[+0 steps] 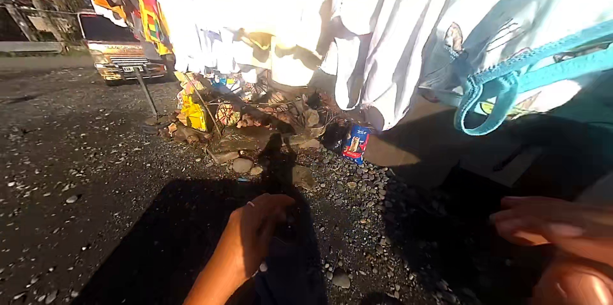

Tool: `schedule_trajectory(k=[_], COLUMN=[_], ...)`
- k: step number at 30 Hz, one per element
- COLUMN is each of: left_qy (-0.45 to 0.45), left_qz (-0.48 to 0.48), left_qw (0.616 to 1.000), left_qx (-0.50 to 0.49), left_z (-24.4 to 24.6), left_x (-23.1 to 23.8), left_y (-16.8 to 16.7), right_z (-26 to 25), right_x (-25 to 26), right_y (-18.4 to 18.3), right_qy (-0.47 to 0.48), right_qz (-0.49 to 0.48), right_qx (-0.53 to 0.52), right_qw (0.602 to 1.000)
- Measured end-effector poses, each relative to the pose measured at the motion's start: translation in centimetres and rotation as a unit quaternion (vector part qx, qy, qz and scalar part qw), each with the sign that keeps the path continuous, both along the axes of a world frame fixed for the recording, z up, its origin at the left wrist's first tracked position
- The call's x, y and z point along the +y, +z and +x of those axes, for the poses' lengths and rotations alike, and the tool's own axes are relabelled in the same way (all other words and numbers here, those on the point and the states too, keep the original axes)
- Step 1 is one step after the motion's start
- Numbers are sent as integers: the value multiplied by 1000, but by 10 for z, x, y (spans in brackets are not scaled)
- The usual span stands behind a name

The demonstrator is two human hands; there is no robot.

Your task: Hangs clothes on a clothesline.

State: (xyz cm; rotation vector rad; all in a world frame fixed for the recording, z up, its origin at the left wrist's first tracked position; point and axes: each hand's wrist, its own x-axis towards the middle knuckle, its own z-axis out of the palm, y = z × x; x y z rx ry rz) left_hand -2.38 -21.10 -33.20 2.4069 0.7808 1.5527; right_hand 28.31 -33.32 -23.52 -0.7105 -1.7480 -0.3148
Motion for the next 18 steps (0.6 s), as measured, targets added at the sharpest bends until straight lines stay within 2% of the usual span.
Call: schedule_trajectory(k=[1,3,5,7,9,12,15,18], left_qy=[0,-30,-78,-134,-171,-123,-46,-64], left_qz=[-35,-113,-182,-200,-211,-199,-182,-274], left_qw=[999,992,978,968,962,972,978,946], left_qx=[-13,-47,-74,-66,-41,22,87,159], left_z=[-6,-14,-16,-22,-36,-76,-128,-169], left_x=[-2,-3,-1,10,29,65,99,117], left_y=[-16,-42,-64,-81,-92,-106,-121,-129], right_z=[-15,-52,-96,-137,-166,-188,-198,-208], right_x=[8,42,78,99,117,161,208,244], right_y=[-33,-100,-168,-222,-248,-253,-254,-262], right_qy=[82,187,244,298,313,325,390,469], right_qz=[-116,-342,-476,-506,-508,-510,-514,-519], right_qx=[7,9,-11,-8,-3,-29,-4,36], right_qw=[990,921,845,809,803,796,764,714])
